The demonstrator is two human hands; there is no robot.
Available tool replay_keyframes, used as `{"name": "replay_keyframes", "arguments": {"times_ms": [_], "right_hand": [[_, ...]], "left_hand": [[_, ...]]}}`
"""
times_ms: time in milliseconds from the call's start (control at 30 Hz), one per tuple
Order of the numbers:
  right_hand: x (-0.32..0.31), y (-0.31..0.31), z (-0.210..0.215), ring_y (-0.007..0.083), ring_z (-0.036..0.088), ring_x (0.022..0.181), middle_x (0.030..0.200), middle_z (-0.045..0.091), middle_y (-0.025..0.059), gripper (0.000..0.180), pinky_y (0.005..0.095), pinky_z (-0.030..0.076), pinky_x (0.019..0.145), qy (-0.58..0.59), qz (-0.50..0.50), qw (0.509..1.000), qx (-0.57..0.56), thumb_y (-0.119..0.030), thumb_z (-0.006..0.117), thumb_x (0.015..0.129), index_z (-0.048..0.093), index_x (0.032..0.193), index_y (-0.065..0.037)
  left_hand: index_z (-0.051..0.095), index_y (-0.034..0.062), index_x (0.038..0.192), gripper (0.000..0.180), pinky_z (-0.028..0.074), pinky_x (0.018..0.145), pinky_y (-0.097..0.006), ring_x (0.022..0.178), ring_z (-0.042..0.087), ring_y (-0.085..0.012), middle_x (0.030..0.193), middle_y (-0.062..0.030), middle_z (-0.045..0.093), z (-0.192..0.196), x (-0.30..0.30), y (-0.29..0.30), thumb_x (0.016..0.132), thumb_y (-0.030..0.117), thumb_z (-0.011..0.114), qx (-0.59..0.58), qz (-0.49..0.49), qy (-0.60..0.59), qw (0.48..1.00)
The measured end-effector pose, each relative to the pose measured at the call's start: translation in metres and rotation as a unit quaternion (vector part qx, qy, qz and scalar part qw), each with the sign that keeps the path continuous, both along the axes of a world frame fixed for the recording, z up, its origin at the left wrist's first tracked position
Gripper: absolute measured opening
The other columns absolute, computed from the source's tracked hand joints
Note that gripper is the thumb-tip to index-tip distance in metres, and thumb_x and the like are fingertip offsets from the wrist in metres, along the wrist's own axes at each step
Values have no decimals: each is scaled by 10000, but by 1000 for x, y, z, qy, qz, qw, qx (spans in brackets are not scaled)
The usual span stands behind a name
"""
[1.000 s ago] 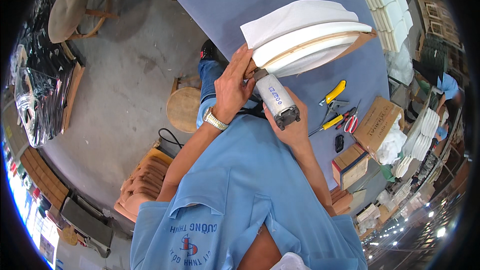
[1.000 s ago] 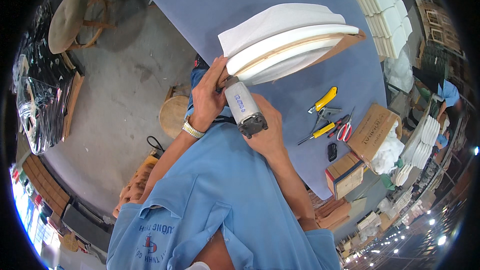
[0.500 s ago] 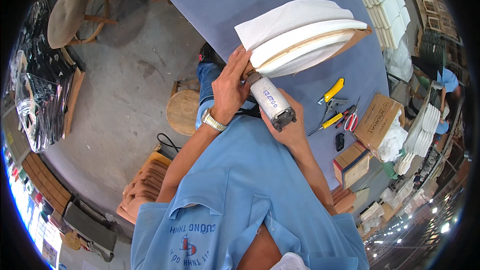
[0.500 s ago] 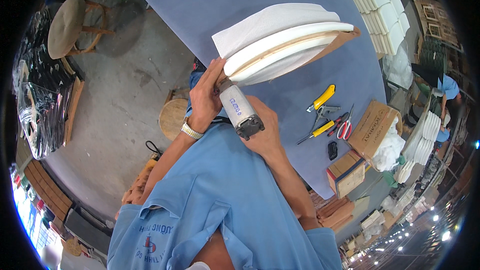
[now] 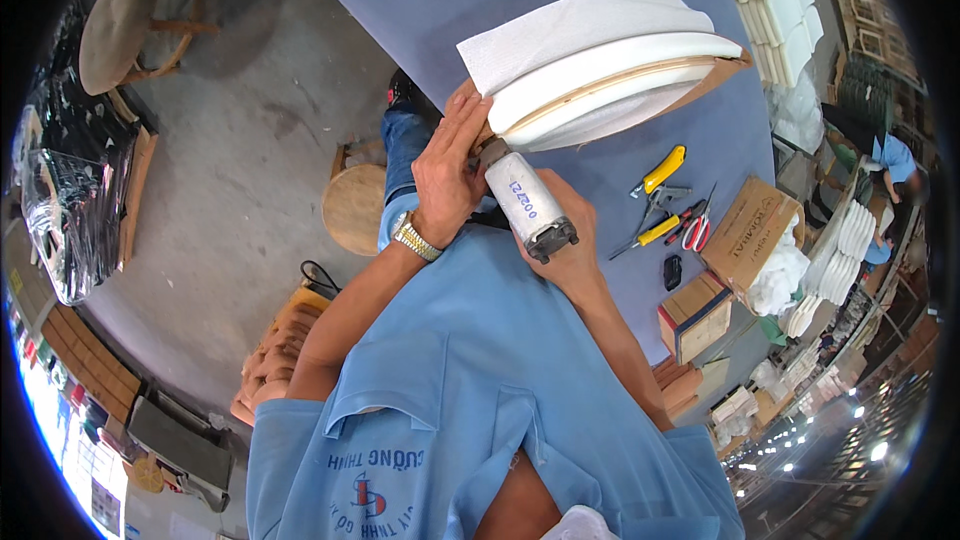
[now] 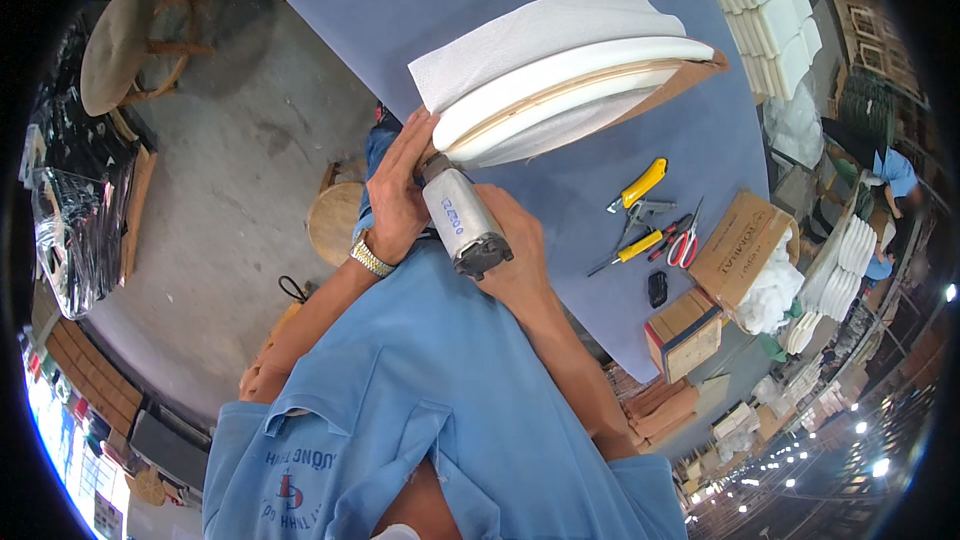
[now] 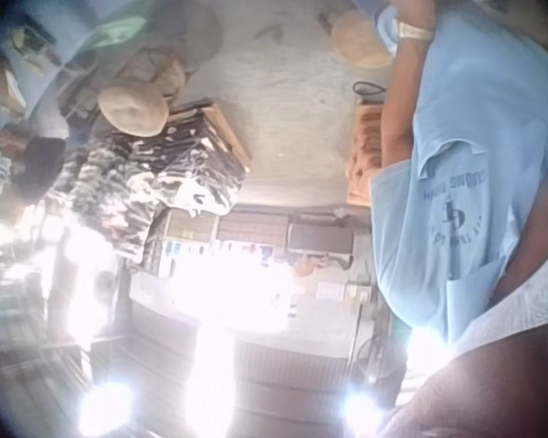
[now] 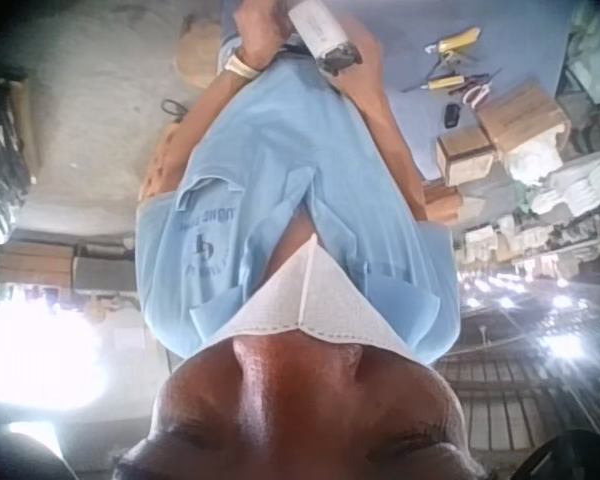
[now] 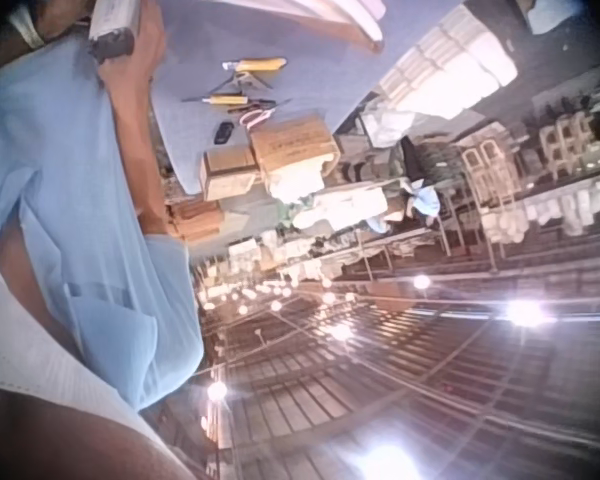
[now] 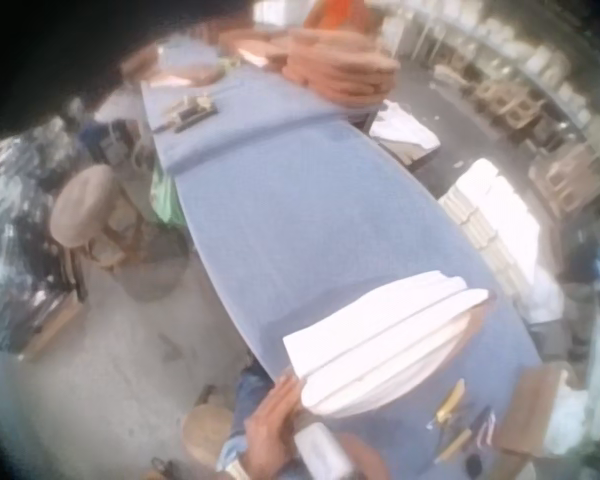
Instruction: The person retrieves staples from a box and loads a pneumatic staple gun. They then staple a white fabric cover onto a cushion frame, trim excess fabric with a utility knife, and flip the cushion to continue securing the cover. The person handles multiple cushion units on a workbench in a factory setting.
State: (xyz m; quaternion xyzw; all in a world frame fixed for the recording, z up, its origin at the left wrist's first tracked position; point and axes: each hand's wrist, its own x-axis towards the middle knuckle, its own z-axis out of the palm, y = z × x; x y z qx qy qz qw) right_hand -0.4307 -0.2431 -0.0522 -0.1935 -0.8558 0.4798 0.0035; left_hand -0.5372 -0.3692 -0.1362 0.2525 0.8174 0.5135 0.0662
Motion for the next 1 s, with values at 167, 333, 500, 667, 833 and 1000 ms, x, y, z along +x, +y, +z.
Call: {"name": "replay_keyframes", "arguments": {"times_ms": [167, 333, 500, 667, 833, 1000], "right_hand": [[3, 7, 2, 354, 697, 828, 959, 704, 166, 361, 368, 548, 733, 53, -7, 999, -1, -100, 807, 778, 664, 1094, -1], [49, 31, 11, 331, 688, 815, 949, 714, 159, 391, 374, 535, 735, -13, -45, 999, 10, -162, 839, 792, 665, 1093, 19], [104, 72, -69, 383, 698, 974, 1116, 701, 205, 466, 429, 544, 834, -135, -156, 960, 189, -164, 837, 782, 661, 1166, 33], [128, 101, -125, 385, 691, 1049, 1197, 681, 190, 489, 423, 553, 928, -83, -211, 961, 156, -124, 786, 822, 649, 1279, -17], [105, 115, -86, 289, 720, 1028, 1245, 676, 160, 481, 387, 575, 890, 15, -279, 960, 6, -133, 787, 852, 647, 1302, -35], [47, 104, 15, 319, 541, 1336, 1463, 540, 192, 594, 436, 453, 1097, 204, -227, 944, 127, -208, 785, 868, 577, 1411, -86]], "left_hand": [[567, 93, 1437, 800, 562, 995, -402, 1258, 626, -332, 1400, -164, 624, 4, -6, 1, 693, 35, 855, -37, -7, -41, 998], [561, 90, 1439, 785, 572, 946, -412, 1156, 678, -335, 1342, -165, 661, -5, -10, 3, 759, 306, 890, -49, -11, 12, 999], [566, 118, 1440, 779, 577, 924, -405, 1123, 687, -324, 1296, -142, 687, -6, -22, 6, 766, 343, 884, -47, -41, 30, 998], [637, 96, 1359, 644, 588, 871, -380, 987, 728, -325, 1173, -142, 734, 31, -64, 4, 787, 270, 877, -72, -109, 7, 991], [685, 51, 1287, 539, 566, 938, -371, 1085, 716, -271, 1199, -145, 733, 174, -143, -9, 773, 36, 846, -105, -254, 117, 955], [746, 63, 1180, 580, 270, 1236, -519, 1411, 506, -370, 1372, -164, 655, 267, -154, 6, 614, -53, 799, -197, -373, 283, 861]]}}
